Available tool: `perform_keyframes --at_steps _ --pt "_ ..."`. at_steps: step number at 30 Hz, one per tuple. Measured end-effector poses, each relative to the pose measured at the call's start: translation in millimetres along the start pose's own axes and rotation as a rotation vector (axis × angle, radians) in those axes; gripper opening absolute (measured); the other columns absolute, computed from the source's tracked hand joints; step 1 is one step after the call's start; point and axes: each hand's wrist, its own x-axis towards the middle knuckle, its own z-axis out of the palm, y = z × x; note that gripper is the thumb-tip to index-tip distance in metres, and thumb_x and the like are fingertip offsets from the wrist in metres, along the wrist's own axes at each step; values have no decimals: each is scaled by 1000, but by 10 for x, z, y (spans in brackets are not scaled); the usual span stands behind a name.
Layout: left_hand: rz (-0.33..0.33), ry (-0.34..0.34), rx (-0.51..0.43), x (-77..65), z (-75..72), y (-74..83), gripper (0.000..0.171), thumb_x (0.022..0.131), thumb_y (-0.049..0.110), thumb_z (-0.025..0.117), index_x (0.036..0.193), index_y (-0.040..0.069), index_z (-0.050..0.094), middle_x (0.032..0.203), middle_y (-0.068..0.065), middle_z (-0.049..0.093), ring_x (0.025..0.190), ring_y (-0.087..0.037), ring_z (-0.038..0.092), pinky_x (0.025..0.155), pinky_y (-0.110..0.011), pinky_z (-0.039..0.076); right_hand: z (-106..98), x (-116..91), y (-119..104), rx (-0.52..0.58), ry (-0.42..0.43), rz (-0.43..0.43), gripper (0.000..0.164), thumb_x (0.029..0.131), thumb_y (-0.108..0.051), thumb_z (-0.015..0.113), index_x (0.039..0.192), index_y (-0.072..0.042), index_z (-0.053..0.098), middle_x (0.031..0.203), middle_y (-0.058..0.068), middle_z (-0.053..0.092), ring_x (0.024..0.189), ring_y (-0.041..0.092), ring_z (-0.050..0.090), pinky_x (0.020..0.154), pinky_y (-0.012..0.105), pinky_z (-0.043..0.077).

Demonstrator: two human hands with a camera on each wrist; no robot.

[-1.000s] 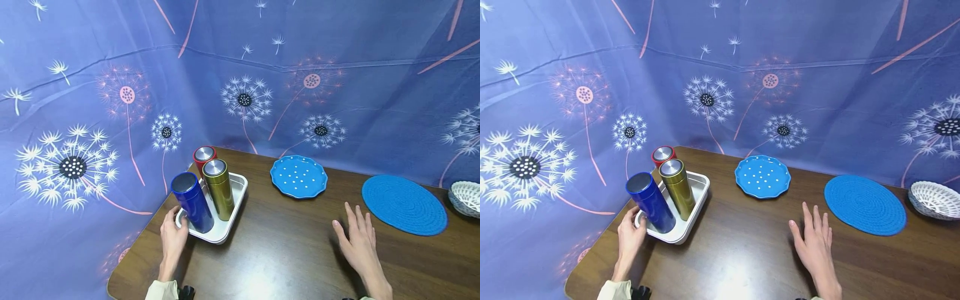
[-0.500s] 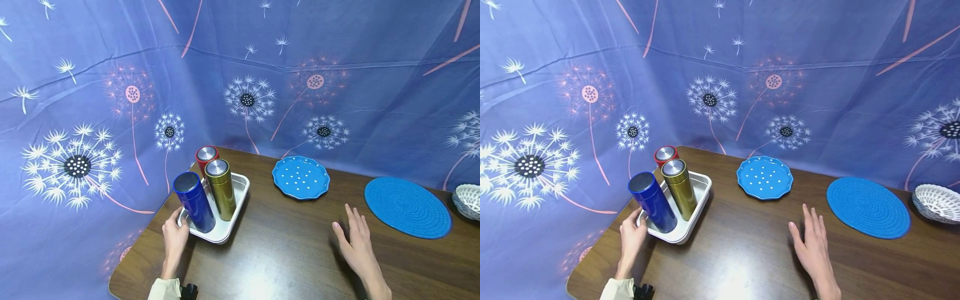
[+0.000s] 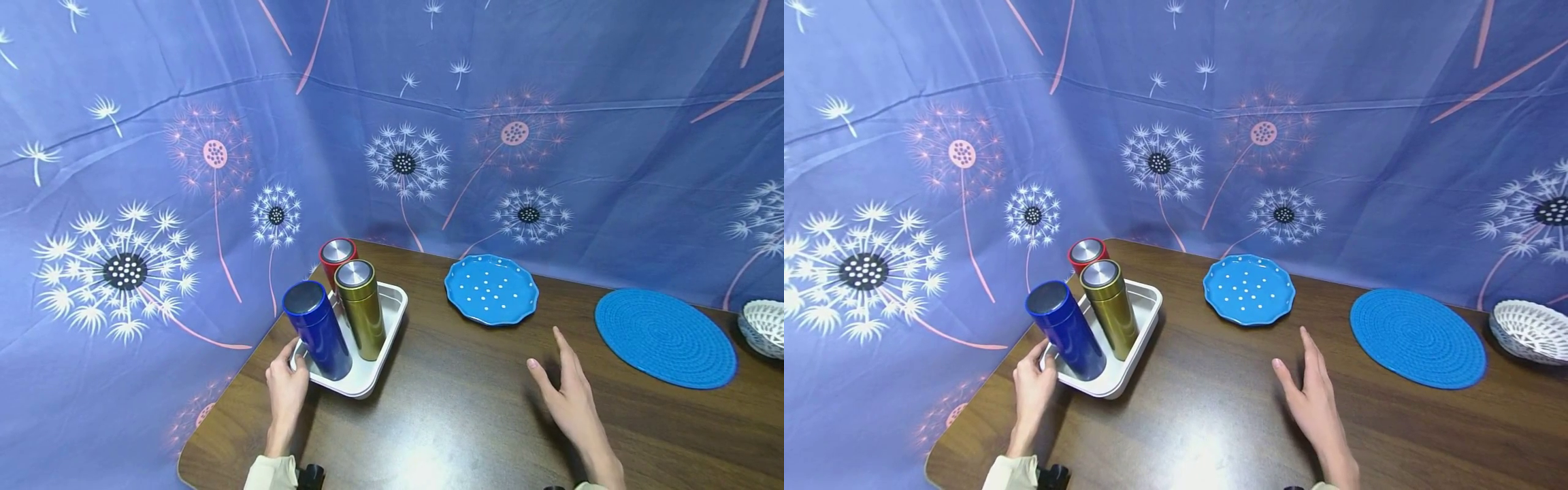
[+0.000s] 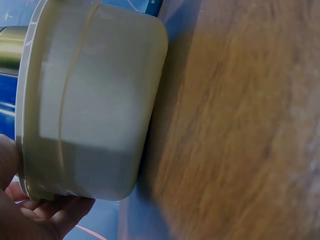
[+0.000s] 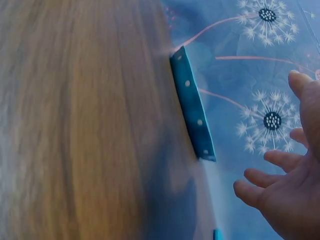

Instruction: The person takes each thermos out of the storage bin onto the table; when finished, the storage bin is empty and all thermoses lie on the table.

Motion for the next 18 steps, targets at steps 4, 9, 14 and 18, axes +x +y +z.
perform_keyframes --at_steps 4,9,14,18 --pt "10 12 -7 -4 9 -5 37 83 -6 51 115 -2 69 109 -24 69 97 -43 65 80 -54 44 59 42 -74 31 -20 2 80 97 -30 59 158 -17 10 157 27 19 137 53 25 99 69 27" --pt "15 27 -30 -5 18 -4 37 82 -6 51 115 -3 69 109 -24 69 98 -42 65 80 -54 43 156 108 -166 41 -44 -4 81 96 -32 61 158 -15 11 155 28 25 136 51 29 100 66 30" --pt "22 33 -35 -11 29 -12 36 83 -5 52 115 -2 69 109 -24 69 99 -43 65 81 -55 44 264 159 -237 51 -70 -25 81 95 -35 61 158 -17 12 155 27 25 137 50 30 101 66 30" --pt "16 36 -35 -17 29 -18 36 83 -4 53 115 -2 69 111 -24 69 102 -44 64 83 -55 44 355 196 -286 58 -82 -55 82 95 -34 62 158 -17 13 157 23 25 137 50 31 102 65 30"
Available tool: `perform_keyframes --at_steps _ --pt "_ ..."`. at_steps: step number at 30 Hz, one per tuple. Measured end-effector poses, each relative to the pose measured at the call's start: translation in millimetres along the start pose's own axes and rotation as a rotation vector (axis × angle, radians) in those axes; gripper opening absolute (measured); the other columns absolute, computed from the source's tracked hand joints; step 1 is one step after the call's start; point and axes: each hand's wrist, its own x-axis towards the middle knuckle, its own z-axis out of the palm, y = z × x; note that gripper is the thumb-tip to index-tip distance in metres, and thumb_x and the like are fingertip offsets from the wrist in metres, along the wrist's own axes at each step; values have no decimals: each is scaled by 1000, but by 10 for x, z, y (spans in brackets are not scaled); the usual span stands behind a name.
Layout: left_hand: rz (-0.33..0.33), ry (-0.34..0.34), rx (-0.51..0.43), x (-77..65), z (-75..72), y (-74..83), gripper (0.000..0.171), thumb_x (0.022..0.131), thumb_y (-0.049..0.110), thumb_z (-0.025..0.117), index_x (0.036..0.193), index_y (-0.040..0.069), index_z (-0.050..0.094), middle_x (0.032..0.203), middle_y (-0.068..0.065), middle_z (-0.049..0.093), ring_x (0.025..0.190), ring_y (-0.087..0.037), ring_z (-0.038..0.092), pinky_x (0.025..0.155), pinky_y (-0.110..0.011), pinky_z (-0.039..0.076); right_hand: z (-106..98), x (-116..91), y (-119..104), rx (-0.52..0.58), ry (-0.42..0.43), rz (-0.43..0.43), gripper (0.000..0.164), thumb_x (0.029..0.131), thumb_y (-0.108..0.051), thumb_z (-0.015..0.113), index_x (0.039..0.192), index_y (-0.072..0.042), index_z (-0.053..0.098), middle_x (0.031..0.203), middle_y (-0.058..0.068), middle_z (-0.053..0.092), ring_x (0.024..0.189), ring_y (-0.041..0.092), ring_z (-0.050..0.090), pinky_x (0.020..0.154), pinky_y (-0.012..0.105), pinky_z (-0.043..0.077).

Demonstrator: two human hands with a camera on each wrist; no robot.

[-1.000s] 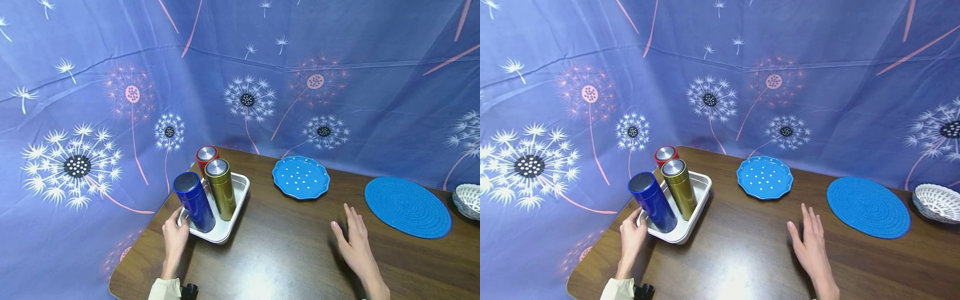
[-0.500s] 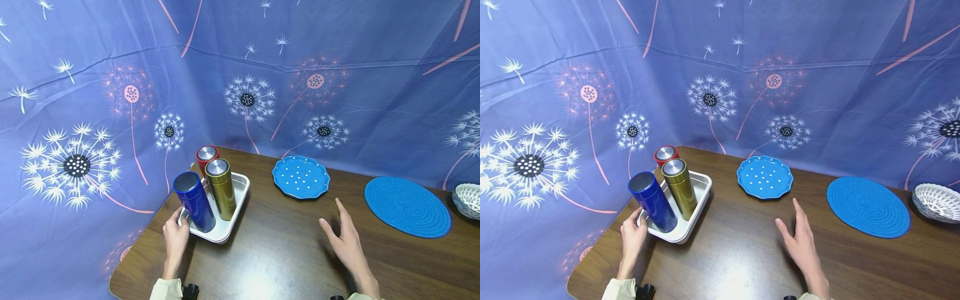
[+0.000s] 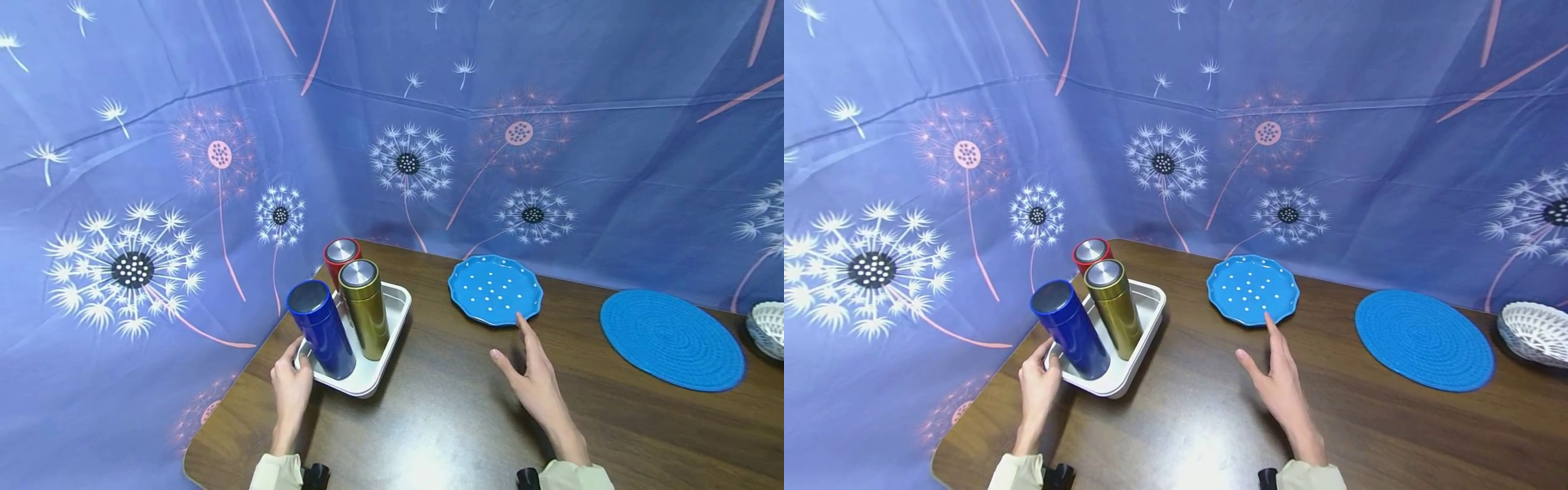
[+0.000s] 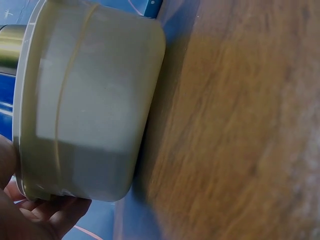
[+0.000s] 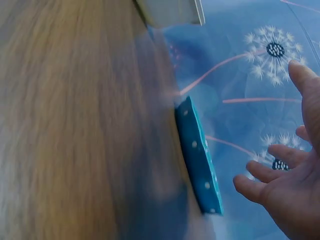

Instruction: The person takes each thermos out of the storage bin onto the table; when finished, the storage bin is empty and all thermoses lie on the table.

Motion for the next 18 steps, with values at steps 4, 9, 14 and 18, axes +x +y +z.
perform_keyframes --at_steps 4,9,14,18 --pt "-10 1 -3 -8 -2 5 37 83 -5 52 116 -2 68 112 -24 68 103 -44 63 85 -55 44 78 53 -40 18 -8 -34 80 95 -32 63 157 -17 15 156 23 26 136 48 33 102 65 31" --pt "-4 10 -4 -20 -10 13 37 82 -6 52 115 -3 69 111 -25 68 102 -44 64 84 -56 44 169 110 -104 60 -27 -61 79 95 -30 63 157 -18 16 156 22 28 137 46 34 104 63 31" --pt "-5 10 -6 -26 -8 23 38 82 -6 51 116 -2 69 111 -25 68 102 -44 64 84 -56 44 275 165 -178 111 -36 -86 81 93 -26 66 157 -17 17 155 22 29 138 44 33 104 60 33" --pt "-4 7 -16 -31 -7 35 37 83 -6 51 116 -3 68 111 -26 68 101 -44 64 83 -55 44 366 208 -262 165 -49 -108 82 92 -24 68 156 -16 18 155 22 30 139 43 33 104 59 34"
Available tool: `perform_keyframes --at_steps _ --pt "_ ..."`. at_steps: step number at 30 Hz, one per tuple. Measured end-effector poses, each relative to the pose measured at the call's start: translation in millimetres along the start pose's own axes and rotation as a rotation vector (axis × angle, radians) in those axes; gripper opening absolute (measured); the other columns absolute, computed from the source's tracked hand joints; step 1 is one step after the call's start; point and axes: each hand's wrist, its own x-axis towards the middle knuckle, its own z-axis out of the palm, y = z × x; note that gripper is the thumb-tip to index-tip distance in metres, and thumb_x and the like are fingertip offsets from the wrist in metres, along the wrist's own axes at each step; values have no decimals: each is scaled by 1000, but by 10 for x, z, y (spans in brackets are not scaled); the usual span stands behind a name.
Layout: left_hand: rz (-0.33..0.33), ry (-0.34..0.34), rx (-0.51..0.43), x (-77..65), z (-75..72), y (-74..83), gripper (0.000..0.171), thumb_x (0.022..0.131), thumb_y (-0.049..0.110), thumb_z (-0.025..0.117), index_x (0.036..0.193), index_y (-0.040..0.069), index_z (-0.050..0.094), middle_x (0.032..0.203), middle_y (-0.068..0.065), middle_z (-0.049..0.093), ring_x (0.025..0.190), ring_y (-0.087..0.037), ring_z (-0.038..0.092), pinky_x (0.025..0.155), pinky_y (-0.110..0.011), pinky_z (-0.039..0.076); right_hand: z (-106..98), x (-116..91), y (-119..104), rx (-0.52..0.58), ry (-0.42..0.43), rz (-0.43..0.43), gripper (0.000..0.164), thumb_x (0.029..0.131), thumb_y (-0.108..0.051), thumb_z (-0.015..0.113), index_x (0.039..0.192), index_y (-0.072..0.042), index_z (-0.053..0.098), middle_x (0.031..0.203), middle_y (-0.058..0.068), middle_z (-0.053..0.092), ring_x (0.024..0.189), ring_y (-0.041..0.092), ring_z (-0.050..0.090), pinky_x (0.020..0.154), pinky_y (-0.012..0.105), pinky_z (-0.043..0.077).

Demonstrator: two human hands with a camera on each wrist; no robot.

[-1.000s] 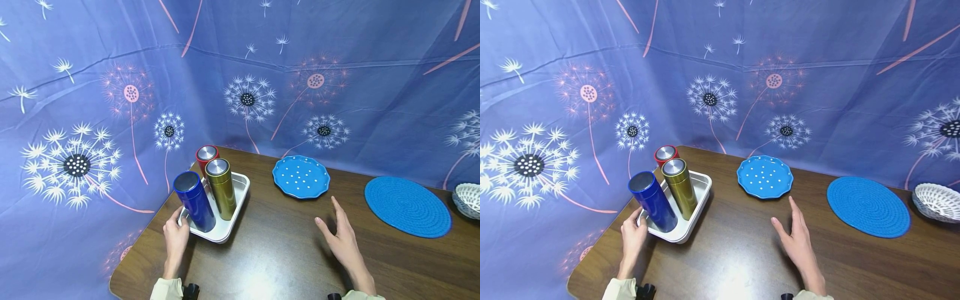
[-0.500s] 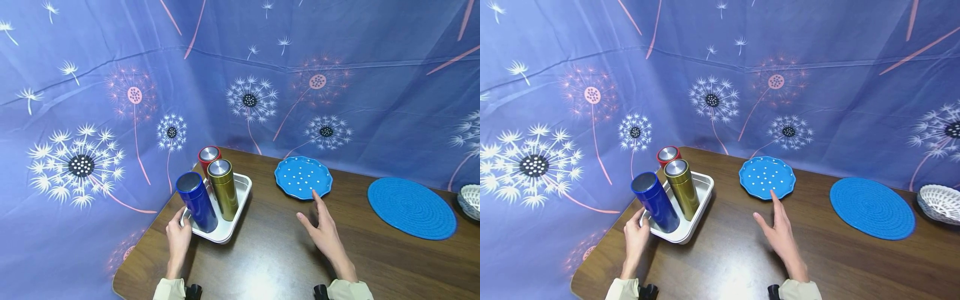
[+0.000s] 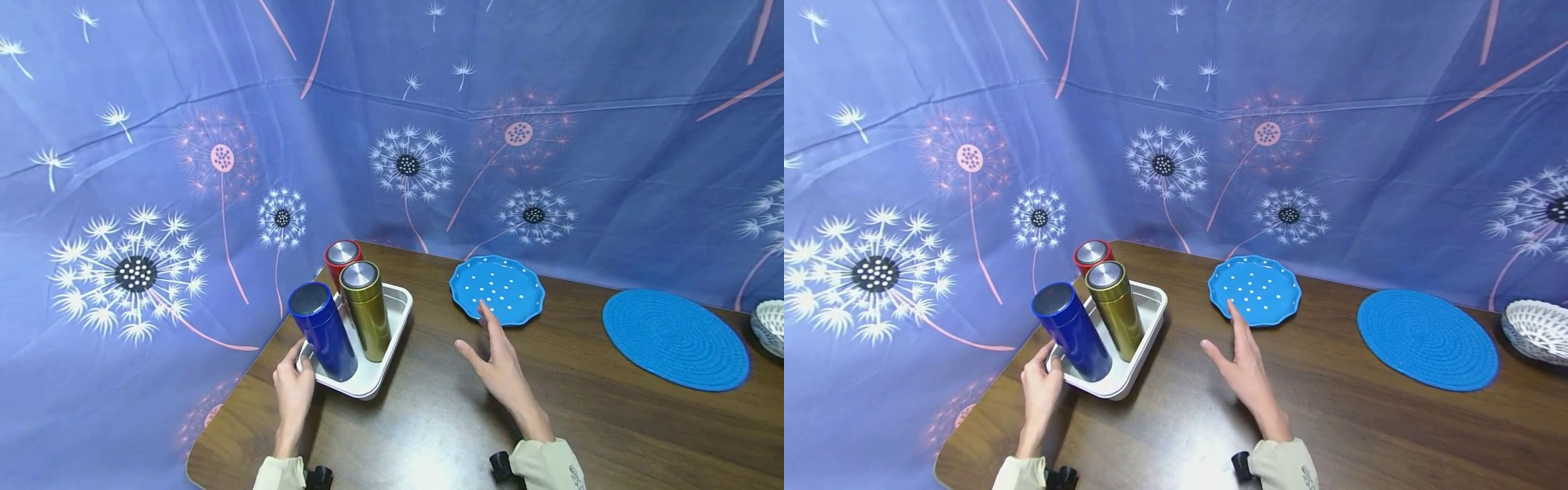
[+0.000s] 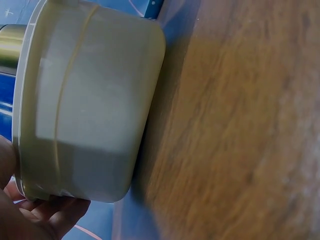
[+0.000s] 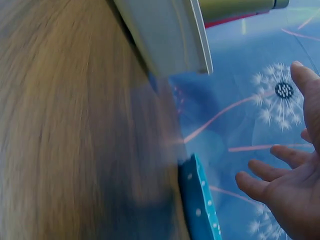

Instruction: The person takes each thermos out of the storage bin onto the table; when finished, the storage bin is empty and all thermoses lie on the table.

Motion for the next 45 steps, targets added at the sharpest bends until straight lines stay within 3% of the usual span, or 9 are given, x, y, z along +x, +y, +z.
perform_keyframes --at_steps 8,16,23,32,39,45 --pt "4 9 9 -15 -5 -15 36 83 -7 52 115 -2 69 110 -25 69 99 -44 65 82 -55 44 197 86 -122 32 -35 0 83 90 -26 69 156 -18 19 155 19 31 139 43 34 105 58 33" --pt "6 9 6 7 9 -29 37 83 -6 52 116 -1 69 110 -24 69 100 -44 65 82 -56 45 369 190 -203 90 -27 -97 83 89 -22 72 155 -18 22 153 19 35 139 37 35 107 53 34" --pt "7 27 4 10 19 -21 37 83 -6 52 115 0 70 109 -22 70 99 -43 65 81 -56 44 425 230 -605 122 -23 -108 79 87 -9 72 151 -1 27 147 27 41 134 44 41 104 56 37" --pt "33 42 18 -20 23 -37 39 80 -8 52 113 0 71 105 -23 71 92 -43 66 76 -54 43 583 276 -774 161 -58 -90 80 86 -9 73 151 -1 27 147 26 41 134 42 42 104 54 38" --pt "33 54 2 -25 30 -42 38 81 -8 52 112 0 71 105 -23 71 92 -42 66 76 -54 44 745 404 -690 210 -82 -110 84 85 -7 73 153 -5 25 149 26 38 135 44 39 105 56 36" --pt "27 44 2 -29 33 -32 38 81 -8 52 114 -1 70 107 -23 70 96 -42 66 79 -54 44 951 533 -490 234 -84 -129 88 83 -15 77 155 -18 25 151 17 39 139 35 38 106 55 35"
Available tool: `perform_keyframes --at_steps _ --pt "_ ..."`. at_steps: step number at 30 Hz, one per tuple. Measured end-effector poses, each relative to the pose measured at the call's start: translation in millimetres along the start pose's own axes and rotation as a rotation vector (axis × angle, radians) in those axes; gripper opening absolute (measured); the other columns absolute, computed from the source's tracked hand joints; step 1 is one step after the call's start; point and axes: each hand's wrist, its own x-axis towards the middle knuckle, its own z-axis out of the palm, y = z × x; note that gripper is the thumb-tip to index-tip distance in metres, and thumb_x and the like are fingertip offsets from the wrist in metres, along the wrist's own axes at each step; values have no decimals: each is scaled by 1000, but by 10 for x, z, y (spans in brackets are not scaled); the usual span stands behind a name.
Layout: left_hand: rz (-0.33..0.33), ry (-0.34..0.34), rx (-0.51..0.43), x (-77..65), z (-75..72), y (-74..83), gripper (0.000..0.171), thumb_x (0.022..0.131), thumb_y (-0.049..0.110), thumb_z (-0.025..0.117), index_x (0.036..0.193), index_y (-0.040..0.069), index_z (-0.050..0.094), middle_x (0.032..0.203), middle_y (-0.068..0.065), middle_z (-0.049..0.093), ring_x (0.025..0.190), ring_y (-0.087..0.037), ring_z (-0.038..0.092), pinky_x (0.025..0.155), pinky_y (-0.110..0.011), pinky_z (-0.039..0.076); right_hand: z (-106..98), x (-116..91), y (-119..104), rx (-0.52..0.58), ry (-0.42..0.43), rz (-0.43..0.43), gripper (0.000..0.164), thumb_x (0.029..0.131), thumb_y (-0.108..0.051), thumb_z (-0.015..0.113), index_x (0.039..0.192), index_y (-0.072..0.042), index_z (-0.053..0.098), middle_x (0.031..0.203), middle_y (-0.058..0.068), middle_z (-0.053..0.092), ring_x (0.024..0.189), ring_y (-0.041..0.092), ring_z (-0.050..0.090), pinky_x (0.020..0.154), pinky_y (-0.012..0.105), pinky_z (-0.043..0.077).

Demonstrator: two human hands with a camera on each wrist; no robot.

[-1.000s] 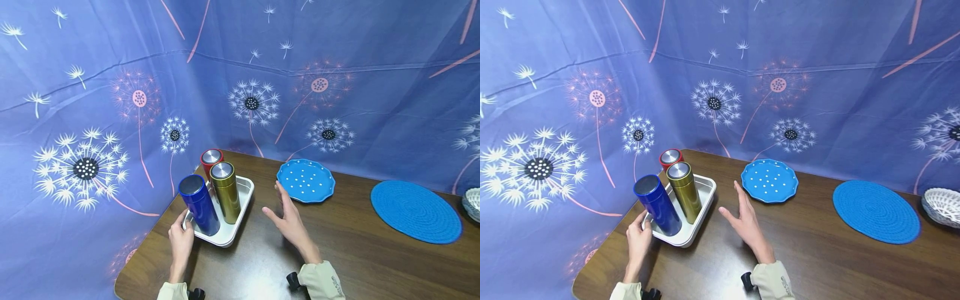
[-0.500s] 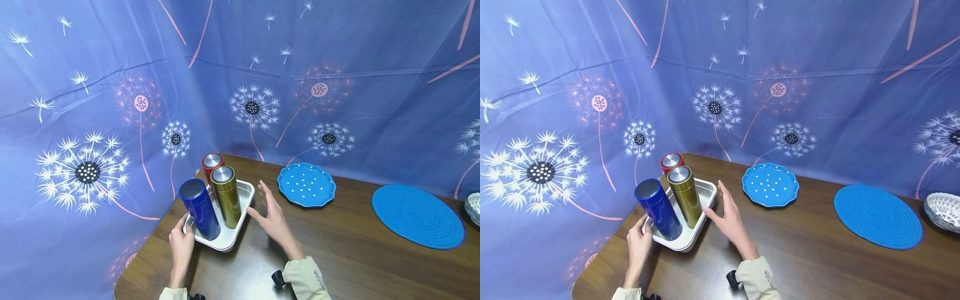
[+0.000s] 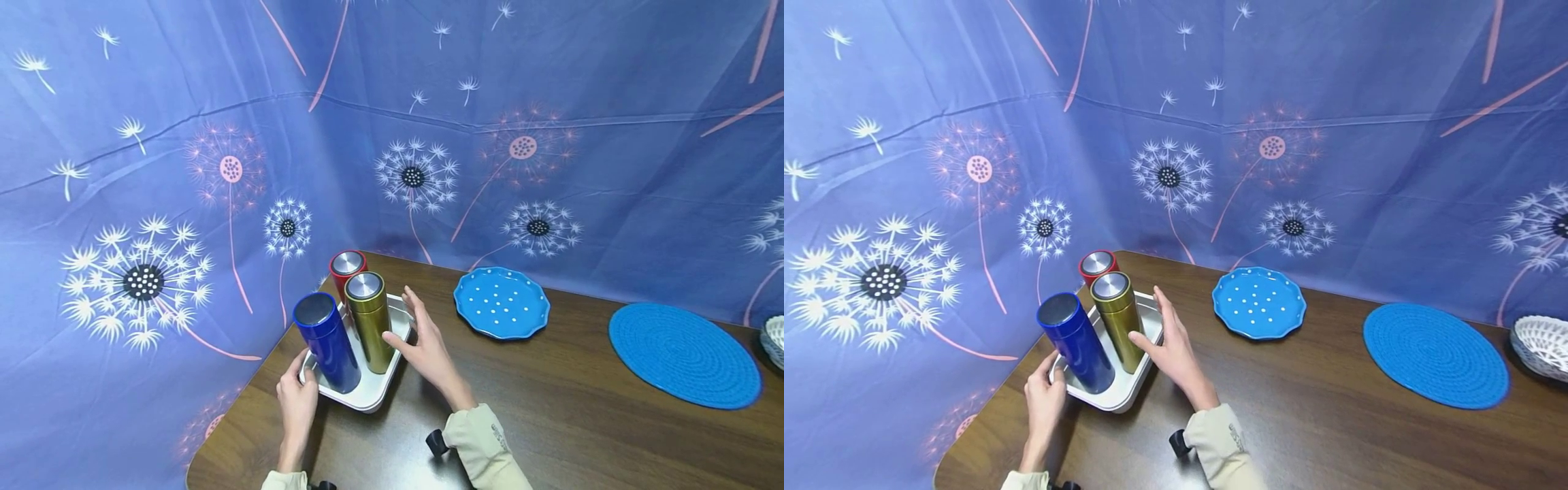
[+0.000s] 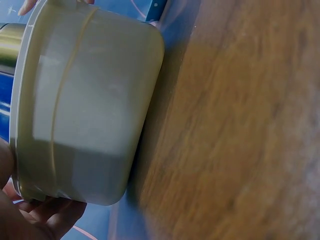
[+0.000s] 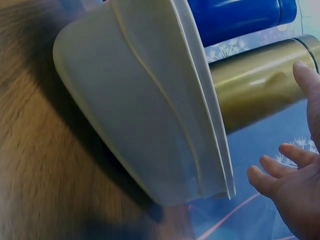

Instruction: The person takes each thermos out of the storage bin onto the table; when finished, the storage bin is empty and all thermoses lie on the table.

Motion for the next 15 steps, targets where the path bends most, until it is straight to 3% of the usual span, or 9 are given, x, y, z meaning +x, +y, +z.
perform_keyframes --at_steps 5,15 --pt "-17 -4 -7 3 -6 -7 38 83 -7 51 114 0 70 109 -23 70 98 -43 65 80 -55 44 109 59 17 4 -8 -18 89 83 -24 78 154 -24 25 152 13 40 139 32 39 105 55 36" --pt "18 23 -4 6 9 -24 37 82 -8 52 113 -1 70 106 -23 70 95 -43 66 77 -55 44 303 141 30 1 1 -56 97 78 -24 82 155 -18 23 148 18 43 135 36 42 103 57 37"
